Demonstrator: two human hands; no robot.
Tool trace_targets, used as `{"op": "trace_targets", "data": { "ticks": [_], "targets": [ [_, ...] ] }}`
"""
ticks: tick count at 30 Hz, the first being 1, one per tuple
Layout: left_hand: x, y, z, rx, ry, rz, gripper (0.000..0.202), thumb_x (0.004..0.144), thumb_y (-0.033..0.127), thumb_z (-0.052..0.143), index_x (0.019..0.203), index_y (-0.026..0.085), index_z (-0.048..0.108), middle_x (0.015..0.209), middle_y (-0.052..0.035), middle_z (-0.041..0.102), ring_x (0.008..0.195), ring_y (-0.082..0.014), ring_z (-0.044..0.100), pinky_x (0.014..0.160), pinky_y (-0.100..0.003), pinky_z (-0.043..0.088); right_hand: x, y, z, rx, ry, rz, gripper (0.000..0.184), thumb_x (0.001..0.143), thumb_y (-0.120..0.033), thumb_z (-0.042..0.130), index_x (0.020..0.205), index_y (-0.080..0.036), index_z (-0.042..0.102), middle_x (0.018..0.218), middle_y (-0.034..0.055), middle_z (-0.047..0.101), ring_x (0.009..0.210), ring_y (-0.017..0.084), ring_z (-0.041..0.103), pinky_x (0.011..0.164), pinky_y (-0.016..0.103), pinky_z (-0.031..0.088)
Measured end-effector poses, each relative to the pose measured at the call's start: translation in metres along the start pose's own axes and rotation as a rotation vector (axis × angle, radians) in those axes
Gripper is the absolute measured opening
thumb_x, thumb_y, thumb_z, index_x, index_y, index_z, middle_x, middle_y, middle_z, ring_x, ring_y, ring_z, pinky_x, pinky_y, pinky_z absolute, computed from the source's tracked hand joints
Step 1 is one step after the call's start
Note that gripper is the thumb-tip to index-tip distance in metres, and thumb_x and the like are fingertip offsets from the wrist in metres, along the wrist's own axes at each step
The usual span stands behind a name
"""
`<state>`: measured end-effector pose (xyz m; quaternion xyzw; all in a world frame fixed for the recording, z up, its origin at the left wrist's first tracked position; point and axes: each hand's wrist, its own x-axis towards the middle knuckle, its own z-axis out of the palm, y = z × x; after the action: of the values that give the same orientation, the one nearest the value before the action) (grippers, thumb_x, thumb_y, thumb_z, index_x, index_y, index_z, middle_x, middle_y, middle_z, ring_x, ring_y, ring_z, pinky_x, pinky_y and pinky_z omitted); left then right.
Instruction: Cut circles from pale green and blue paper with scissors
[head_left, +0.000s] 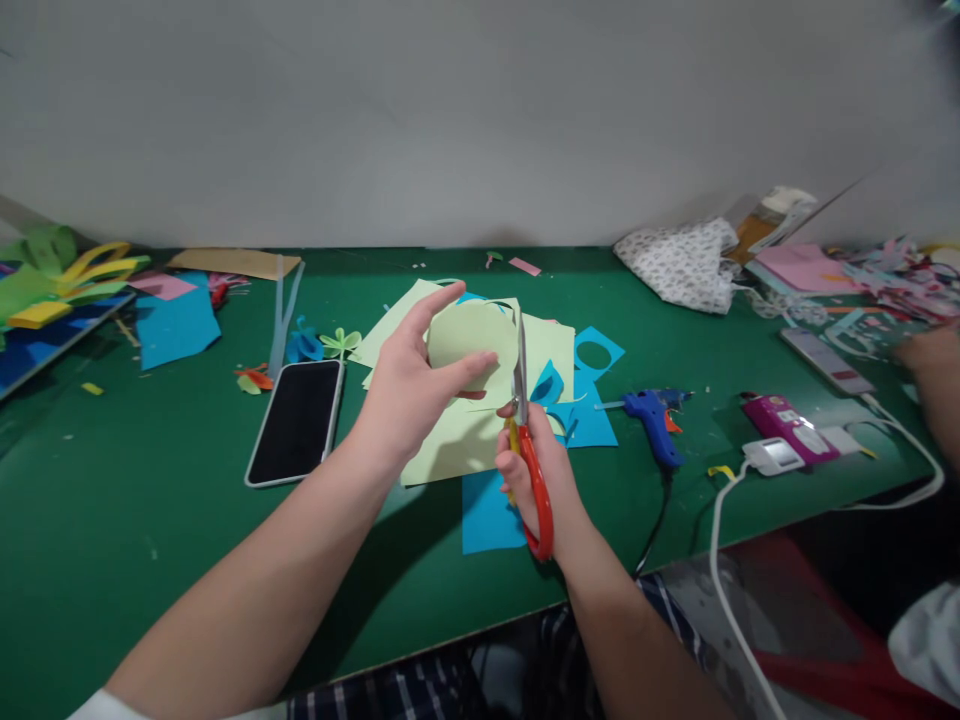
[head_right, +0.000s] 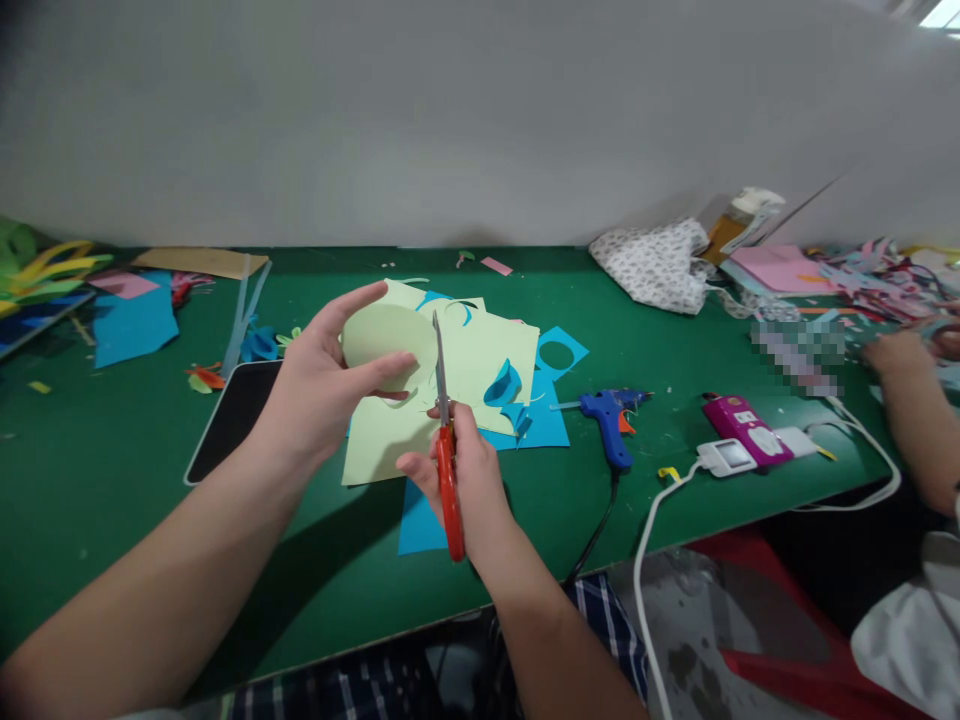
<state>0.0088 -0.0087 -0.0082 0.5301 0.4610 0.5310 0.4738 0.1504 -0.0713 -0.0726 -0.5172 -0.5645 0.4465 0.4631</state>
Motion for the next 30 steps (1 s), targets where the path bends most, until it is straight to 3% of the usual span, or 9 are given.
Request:
{"op": "trace_targets", "data": {
  "ticks": [8,15,20,30],
  "targets": [
    [0.0021,0.0013,-0.0002,0.000,0.029,-0.007,0.071,0.067,0.023,0.079,0.134,0.029,0.056,0.078,-0.0004,0.065,0.074,-0.0212,0.068,0.058,-0.034,0.064,0.0016,-0.0011,0.0038,0.012,0.023,0.062,0.065,0.070,-0.080,0.054,0.103,-0.024,0.049,0.064,-0.0072,0.045,0.046,0.011,0.042,0.044,0.025,0.042],
    [0.0040,0.0028,-0.0021,0.067,0.071,0.012,0.071,0.067,0.026,0.080,0.134,0.027,0.056,0.084,-0.0028,0.064,0.079,-0.0235,0.069,0.057,-0.034,0.064,0.0014,-0.0046,0.0045,0.042,0.013,0.128,0.061,0.067,-0.073,0.064,0.102,-0.025,0.050,0.062,-0.0084,0.043,0.045,0.009,0.039,0.040,0.022,0.039],
    [0.0043,0.0024,-0.0024,0.026,0.083,0.007,0.072,0.065,0.024,0.082,0.132,0.028,0.058,0.080,-0.0013,0.065,0.069,-0.0179,0.066,0.054,-0.031,0.064,-0.0008,-0.0018,0.0060,0.062,0.066,0.165,0.058,0.068,-0.071,0.063,0.102,-0.025,0.051,0.069,-0.0065,0.047,0.043,0.007,0.039,0.037,0.020,0.038],
    [0.0041,0.0061,-0.0035,-0.003,0.095,-0.001,0.072,0.069,0.020,0.079,0.136,0.025,0.053,0.079,-0.0005,0.069,0.075,-0.0201,0.071,0.055,-0.027,0.063,0.0000,-0.0014,0.0077,0.045,0.066,0.106,0.049,0.071,-0.062,0.062,0.100,-0.024,0.052,0.065,-0.0072,0.044,0.041,0.007,0.038,0.035,0.021,0.037]
  ]
}}
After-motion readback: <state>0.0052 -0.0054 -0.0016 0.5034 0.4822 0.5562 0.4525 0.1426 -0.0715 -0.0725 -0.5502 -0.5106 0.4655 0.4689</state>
